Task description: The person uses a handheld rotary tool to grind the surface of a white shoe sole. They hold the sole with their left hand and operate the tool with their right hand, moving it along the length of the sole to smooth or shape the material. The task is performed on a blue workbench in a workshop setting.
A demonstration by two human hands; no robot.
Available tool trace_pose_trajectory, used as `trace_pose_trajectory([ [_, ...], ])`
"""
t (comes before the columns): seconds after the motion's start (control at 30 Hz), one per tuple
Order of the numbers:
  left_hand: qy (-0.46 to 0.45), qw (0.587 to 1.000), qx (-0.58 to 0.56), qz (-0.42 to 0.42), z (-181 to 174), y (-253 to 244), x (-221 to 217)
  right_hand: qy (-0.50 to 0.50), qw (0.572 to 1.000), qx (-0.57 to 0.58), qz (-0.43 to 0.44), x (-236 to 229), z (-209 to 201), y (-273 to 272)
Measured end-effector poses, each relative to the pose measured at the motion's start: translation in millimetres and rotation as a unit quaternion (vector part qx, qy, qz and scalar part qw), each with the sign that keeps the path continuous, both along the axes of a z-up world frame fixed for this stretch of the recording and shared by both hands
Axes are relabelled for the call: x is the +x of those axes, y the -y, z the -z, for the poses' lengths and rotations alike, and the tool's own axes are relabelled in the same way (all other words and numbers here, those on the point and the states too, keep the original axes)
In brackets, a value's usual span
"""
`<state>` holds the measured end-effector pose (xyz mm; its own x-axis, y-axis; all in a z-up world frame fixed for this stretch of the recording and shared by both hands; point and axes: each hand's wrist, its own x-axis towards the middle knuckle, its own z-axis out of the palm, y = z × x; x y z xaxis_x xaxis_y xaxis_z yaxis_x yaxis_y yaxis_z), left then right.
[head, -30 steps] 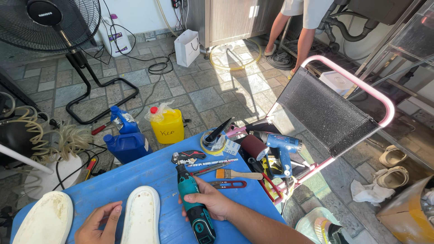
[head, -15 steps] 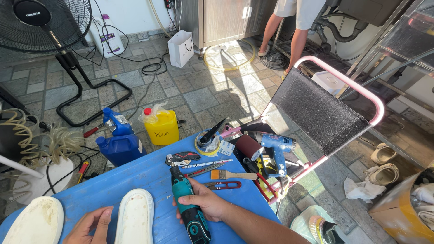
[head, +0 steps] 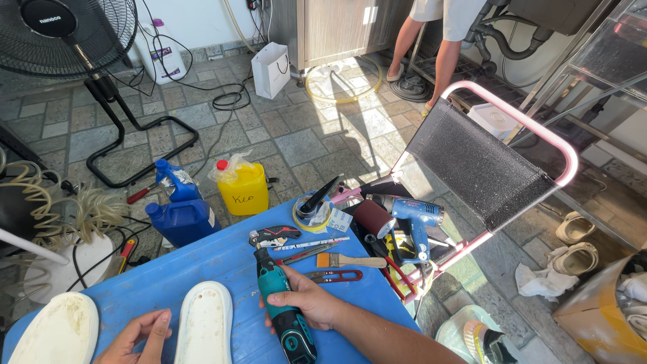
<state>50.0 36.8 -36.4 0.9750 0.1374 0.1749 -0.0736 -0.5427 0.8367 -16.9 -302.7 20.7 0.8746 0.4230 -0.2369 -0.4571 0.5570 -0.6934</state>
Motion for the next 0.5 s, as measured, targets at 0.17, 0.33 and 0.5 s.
trace_pose_trajectory([
  [0.17,-0.015,0.999,0.027,-0.023,-15.1,0.9,-3.9,0.005,1.0,0.001,-0.003,3.4,0.0,1.2],
  [0.33,0.12,0.99,-0.026,0.07,-52.2,17.5,-11.5,0.025,1.0,-0.002,-0.003,2.6,-6.0,1.7],
  [0.5,0.018,0.925,-0.261,0.275,-116.7,20.8,-24.5,-0.002,1.0,-0.022,-0.005,3.7,-9.9,1.6],
])
